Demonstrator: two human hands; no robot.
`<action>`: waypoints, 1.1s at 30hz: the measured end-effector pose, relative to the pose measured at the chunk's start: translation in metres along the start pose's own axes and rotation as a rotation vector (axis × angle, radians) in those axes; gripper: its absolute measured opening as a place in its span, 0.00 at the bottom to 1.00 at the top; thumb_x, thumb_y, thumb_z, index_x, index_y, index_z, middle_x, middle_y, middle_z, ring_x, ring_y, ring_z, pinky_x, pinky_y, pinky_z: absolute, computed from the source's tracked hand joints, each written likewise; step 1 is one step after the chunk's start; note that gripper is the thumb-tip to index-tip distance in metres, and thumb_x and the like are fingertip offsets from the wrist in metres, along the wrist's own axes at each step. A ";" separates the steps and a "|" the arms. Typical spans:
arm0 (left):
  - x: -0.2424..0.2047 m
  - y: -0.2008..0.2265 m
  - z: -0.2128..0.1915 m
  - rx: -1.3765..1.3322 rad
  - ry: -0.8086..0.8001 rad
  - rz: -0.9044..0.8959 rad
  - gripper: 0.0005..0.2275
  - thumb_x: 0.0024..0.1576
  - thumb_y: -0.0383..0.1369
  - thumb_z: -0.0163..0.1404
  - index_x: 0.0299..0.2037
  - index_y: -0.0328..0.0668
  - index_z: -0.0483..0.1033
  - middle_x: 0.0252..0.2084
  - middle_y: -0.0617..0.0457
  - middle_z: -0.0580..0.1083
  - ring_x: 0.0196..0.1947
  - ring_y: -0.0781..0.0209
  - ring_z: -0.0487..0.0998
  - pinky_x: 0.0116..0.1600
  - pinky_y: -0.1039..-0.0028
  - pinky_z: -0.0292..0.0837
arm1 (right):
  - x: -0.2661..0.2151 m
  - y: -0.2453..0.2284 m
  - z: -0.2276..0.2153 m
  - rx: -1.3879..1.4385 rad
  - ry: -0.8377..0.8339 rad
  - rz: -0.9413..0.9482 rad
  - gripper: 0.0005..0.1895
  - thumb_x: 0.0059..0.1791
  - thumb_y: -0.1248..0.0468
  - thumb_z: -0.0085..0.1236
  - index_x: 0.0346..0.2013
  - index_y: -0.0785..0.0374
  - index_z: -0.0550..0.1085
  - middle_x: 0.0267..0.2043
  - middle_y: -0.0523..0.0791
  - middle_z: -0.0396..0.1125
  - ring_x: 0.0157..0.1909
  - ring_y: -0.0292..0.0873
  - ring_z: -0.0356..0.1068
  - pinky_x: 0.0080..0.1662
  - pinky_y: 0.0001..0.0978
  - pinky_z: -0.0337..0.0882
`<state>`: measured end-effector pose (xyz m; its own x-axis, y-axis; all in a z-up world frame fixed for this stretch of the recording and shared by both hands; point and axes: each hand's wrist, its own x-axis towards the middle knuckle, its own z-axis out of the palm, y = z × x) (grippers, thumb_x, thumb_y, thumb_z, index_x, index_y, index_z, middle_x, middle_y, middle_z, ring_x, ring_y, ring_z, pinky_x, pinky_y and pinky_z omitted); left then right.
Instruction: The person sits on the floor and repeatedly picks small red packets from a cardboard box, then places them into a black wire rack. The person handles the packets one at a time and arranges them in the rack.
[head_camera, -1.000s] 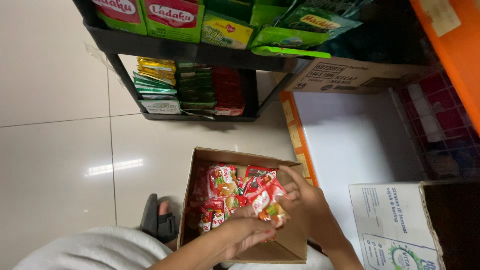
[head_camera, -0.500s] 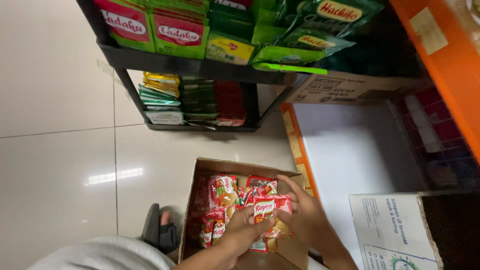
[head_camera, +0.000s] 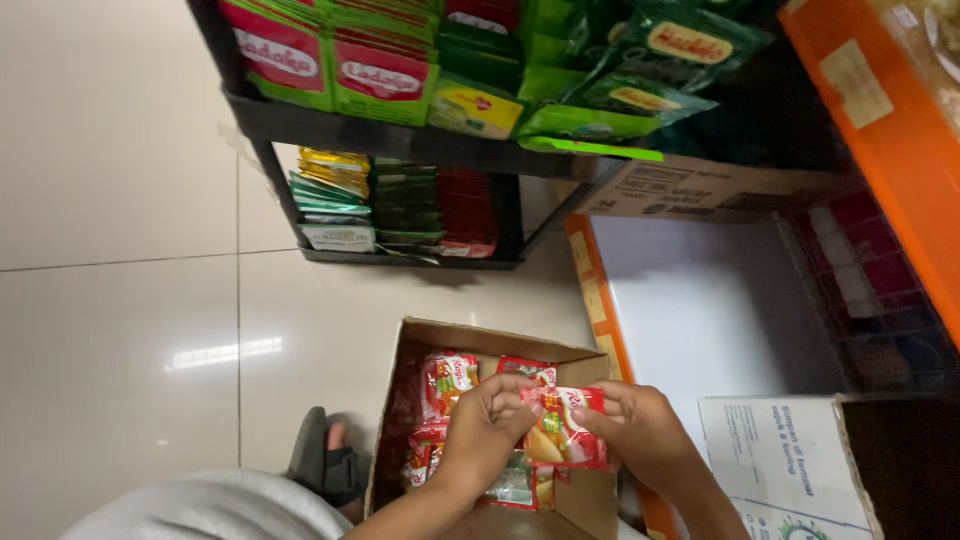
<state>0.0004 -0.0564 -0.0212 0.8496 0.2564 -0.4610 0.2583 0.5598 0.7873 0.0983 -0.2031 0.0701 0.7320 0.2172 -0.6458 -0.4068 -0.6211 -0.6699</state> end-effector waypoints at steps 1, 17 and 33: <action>0.002 0.002 0.000 -0.002 0.005 0.004 0.07 0.56 0.23 0.61 0.44 0.41 0.84 0.24 0.58 0.77 0.22 0.74 0.67 0.30 0.82 0.63 | 0.004 0.001 0.000 -0.003 -0.004 -0.004 0.10 0.48 0.69 0.64 0.42 0.72 0.83 0.23 0.55 0.76 0.18 0.44 0.67 0.18 0.32 0.62; 0.003 0.040 -0.001 -0.280 0.158 -0.259 0.10 0.64 0.31 0.51 0.54 0.41 0.75 0.49 0.49 0.81 0.44 0.62 0.81 0.47 0.76 0.77 | 0.081 -0.086 -0.008 0.034 0.243 -0.529 0.20 0.52 0.68 0.55 0.59 0.66 0.69 0.42 0.55 0.73 0.32 0.48 0.73 0.32 0.34 0.71; -0.049 0.161 -0.044 0.258 0.328 0.598 0.31 0.60 0.27 0.44 0.74 0.28 0.44 0.39 0.34 0.76 0.38 0.39 0.77 0.48 0.53 0.74 | 0.184 -0.114 -0.001 0.142 0.227 -0.768 0.13 0.60 0.68 0.46 0.58 0.71 0.65 0.51 0.55 0.65 0.41 0.59 0.75 0.38 0.51 0.83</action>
<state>-0.0196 0.0556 0.1100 0.7084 0.7057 0.0114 -0.0723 0.0565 0.9958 0.2798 -0.0928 0.0277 0.9218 0.3765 0.0924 0.1996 -0.2566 -0.9457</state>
